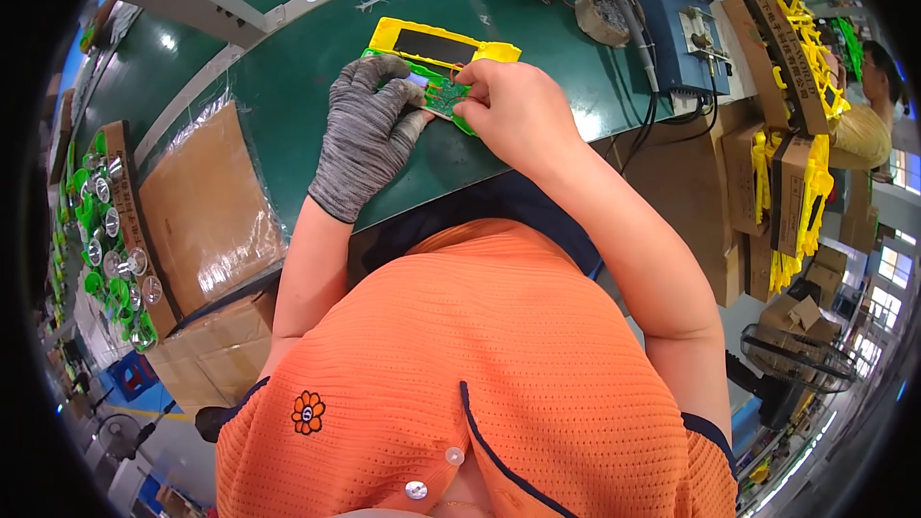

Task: Assembling solar-powered flashlights by soldering components and fitting them into plastic housings.

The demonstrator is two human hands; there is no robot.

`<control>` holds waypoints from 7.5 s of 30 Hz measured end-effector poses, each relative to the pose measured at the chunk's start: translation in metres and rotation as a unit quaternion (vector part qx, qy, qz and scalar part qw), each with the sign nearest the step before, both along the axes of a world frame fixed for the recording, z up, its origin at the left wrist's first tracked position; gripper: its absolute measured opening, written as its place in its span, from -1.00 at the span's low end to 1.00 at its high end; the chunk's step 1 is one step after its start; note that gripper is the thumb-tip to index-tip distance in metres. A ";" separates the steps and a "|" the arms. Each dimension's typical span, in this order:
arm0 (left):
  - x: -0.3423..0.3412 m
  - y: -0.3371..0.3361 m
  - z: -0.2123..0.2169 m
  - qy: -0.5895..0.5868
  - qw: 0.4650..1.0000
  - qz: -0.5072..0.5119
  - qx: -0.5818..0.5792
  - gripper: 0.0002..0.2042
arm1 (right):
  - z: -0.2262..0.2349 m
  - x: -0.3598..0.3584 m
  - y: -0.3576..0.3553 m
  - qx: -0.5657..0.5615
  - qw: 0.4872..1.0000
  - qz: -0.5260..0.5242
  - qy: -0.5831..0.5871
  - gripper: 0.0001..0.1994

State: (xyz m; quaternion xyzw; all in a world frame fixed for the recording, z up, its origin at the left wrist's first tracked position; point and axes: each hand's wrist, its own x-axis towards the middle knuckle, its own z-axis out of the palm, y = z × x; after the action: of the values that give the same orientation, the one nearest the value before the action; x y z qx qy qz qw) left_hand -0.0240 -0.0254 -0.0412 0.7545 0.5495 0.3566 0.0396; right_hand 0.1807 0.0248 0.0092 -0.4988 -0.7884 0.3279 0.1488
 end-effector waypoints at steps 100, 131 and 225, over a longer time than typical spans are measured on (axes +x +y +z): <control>0.033 -0.048 0.009 -0.568 0.772 0.075 -0.276 -0.52 | 0.013 -0.023 0.057 -0.113 0.949 0.293 -0.041 -0.67; 0.027 -0.011 0.044 -0.683 0.711 -0.019 -0.165 -0.16 | 0.029 -0.017 0.031 -0.115 0.951 0.063 0.281 -0.78; 0.003 -0.017 0.034 -0.803 0.558 -0.055 -0.204 -0.25 | 0.018 -0.029 0.059 -0.220 0.909 0.101 0.339 -0.73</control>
State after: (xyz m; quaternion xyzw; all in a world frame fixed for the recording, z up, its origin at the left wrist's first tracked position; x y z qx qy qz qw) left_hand -0.0210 -0.0426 -0.0075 0.1571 0.3057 0.6901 0.6369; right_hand 0.1514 0.0836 0.0271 -0.2952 -0.6448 0.6557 0.2593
